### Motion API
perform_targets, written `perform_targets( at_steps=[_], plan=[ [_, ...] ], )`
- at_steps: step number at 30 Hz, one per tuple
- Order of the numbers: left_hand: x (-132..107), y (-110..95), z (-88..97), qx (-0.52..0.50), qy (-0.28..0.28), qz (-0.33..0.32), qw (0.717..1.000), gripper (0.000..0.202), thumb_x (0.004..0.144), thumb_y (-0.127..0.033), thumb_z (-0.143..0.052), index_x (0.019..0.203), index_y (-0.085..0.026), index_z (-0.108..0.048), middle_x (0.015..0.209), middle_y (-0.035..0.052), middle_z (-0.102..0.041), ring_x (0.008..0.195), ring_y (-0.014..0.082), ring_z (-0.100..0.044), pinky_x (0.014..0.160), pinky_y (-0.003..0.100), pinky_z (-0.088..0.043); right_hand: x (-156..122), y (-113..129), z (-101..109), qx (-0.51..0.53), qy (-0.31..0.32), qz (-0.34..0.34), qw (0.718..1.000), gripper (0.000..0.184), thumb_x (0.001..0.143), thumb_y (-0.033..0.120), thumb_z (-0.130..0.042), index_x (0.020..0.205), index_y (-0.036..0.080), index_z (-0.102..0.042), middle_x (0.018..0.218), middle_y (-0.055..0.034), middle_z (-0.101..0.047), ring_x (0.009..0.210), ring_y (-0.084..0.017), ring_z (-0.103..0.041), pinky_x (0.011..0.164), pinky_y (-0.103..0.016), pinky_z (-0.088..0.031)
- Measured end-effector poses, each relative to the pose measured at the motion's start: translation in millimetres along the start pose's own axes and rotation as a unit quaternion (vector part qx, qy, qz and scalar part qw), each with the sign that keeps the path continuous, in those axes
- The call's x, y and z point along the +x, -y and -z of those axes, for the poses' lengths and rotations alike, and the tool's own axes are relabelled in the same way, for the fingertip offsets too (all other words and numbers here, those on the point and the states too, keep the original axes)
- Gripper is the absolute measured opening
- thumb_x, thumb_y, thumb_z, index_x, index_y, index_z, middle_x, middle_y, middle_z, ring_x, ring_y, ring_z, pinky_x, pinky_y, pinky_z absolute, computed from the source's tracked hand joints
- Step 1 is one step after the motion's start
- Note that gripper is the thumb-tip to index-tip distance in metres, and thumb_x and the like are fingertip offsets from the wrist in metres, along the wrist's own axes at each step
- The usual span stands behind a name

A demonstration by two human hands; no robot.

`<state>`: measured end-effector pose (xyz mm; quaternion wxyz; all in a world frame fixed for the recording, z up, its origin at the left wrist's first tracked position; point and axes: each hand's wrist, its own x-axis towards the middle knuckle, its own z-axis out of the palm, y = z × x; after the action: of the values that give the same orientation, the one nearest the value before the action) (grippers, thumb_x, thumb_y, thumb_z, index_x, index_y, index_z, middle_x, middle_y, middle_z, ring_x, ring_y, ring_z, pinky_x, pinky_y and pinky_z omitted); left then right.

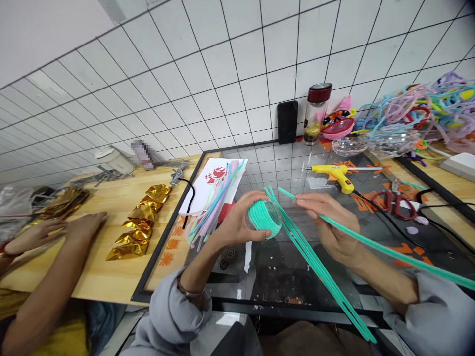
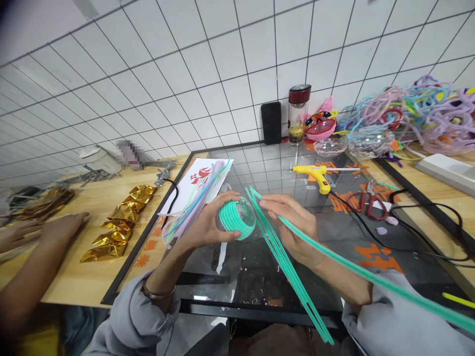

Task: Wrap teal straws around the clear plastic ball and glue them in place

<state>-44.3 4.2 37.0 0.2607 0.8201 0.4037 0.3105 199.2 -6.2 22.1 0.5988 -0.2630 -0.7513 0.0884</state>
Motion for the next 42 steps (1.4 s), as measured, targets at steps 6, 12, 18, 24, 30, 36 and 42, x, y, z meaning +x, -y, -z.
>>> perform_targets(
  at_steps=[6, 12, 18, 24, 30, 36, 42],
  plan=[
    [-1, 0, 2.5, -0.008, 0.006, 0.003, 1.0, 0.069, 0.067, -0.031, -0.085, 0.128, -0.021, -0.055, 0.14, 0.0153, -0.056, 0.133, 0.0326, -0.053, 0.116, 0.054, -0.041, -12, 4, 1, 0.006, 0.087, 0.125, 0.988, 0.023, 0.097, 0.011, -0.047, 0.114, 0.016, -0.063, 0.121, -0.0164, -0.073, 0.108, -0.021, -0.072, 0.079, -0.031, -0.065],
    [0, 1, 2.3, -0.01, 0.009, -0.012, 1.0, 0.07, 0.067, -0.031, -0.086, 0.129, -0.02, -0.054, 0.14, 0.0167, -0.056, 0.135, 0.0325, -0.052, 0.117, 0.054, -0.04, -21, -4, -9, -0.048, 0.072, 0.193, 0.977, 0.022, 0.097, 0.012, -0.046, 0.106, 0.016, -0.065, 0.121, -0.015, -0.073, 0.117, -0.019, -0.069, 0.089, -0.03, -0.063],
    [-1, 1, -0.1, -0.01, 0.003, -0.022, 1.0, 0.069, 0.067, -0.027, -0.086, 0.127, -0.019, -0.055, 0.139, 0.0165, -0.057, 0.133, 0.0321, -0.053, 0.116, 0.054, -0.041, -26, -8, -12, -0.048, 0.092, 0.212, 0.972, 0.019, 0.096, 0.009, -0.048, 0.106, 0.01, -0.064, 0.114, -0.0214, -0.074, 0.121, -0.023, -0.066, 0.09, -0.034, -0.063],
    [0, -1, -1.4, -0.009, -0.006, -0.036, 0.999, 0.067, 0.067, -0.028, -0.085, 0.127, -0.021, -0.055, 0.136, 0.0145, -0.058, 0.131, 0.0319, -0.054, 0.114, 0.054, -0.044, -23, -7, -11, -0.062, 0.1, 0.216, 0.969, 0.019, 0.097, 0.01, -0.047, 0.105, 0.011, -0.064, 0.113, -0.0201, -0.074, 0.12, -0.022, -0.067, 0.089, -0.034, -0.064],
    [-1, 0, -2.9, -0.002, -0.007, -0.044, 0.999, 0.069, 0.067, -0.027, -0.085, 0.128, -0.021, -0.054, 0.136, 0.0151, -0.057, 0.131, 0.0321, -0.054, 0.113, 0.054, -0.044, -21, -5, -11, -0.057, 0.105, 0.22, 0.968, 0.016, 0.095, 0.009, -0.049, 0.102, 0.009, -0.064, 0.11, -0.0221, -0.074, 0.12, -0.024, -0.067, 0.09, -0.034, -0.063],
    [-1, 2, -5.5, 0.009, -0.01, -0.054, 0.998, 0.07, 0.067, -0.027, -0.085, 0.129, -0.021, -0.054, 0.137, 0.0159, -0.057, 0.132, 0.0326, -0.054, 0.113, 0.055, -0.044, -22, -5, -11, -0.072, 0.106, 0.222, 0.967, 0.017, 0.096, 0.011, -0.049, 0.104, 0.011, -0.064, 0.112, -0.0197, -0.075, 0.118, -0.023, -0.068, 0.089, -0.034, -0.063],
    [-2, 2, -6.3, 0.01, -0.013, -0.059, 0.998, 0.07, 0.067, -0.027, -0.084, 0.129, -0.021, -0.053, 0.137, 0.0161, -0.057, 0.133, 0.0336, -0.053, 0.113, 0.056, -0.044, -22, -4, -13, -0.078, 0.115, 0.217, 0.966, 0.02, 0.095, 0.009, -0.053, 0.112, 0.01, -0.064, 0.113, -0.0186, -0.075, 0.118, -0.022, -0.068, 0.093, -0.034, -0.062]
  ],
)
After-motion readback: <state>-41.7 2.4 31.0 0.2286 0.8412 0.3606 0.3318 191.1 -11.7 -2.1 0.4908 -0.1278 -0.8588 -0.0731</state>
